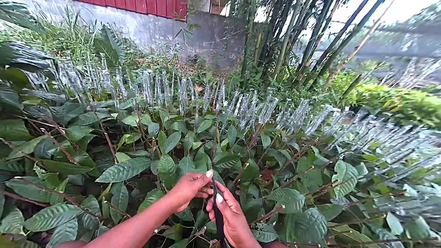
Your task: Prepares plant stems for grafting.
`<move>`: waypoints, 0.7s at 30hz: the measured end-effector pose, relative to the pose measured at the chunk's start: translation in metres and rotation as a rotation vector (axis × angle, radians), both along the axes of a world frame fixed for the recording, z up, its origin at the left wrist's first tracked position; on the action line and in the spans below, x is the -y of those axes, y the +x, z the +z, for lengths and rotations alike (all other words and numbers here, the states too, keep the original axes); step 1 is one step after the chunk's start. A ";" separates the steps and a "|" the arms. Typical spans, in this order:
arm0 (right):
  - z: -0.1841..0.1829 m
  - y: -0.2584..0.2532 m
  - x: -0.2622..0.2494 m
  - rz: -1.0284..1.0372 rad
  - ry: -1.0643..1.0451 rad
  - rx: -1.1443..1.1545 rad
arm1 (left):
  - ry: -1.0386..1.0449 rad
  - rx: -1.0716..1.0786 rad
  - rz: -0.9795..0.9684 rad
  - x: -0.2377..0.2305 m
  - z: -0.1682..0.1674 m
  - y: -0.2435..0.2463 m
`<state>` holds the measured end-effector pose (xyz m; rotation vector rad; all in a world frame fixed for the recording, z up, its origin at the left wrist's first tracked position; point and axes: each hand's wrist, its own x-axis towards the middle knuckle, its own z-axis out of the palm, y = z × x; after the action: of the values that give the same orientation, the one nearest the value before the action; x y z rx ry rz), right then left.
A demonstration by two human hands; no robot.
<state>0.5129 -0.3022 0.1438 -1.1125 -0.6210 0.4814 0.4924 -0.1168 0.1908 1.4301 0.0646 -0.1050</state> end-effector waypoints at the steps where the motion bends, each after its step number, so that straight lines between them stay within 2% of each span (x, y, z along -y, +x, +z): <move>1: 0.000 -0.001 0.000 -0.001 -0.005 0.004 | -0.003 0.000 0.000 0.000 -0.001 0.000; 21: -0.018 0.009 0.002 -0.013 -0.108 0.011 | 0.026 -0.061 0.029 0.002 -0.001 0.010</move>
<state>0.5215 -0.3042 0.1259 -1.2214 -0.6027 0.5021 0.5020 -0.1188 0.1897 1.4516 0.1371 -0.1240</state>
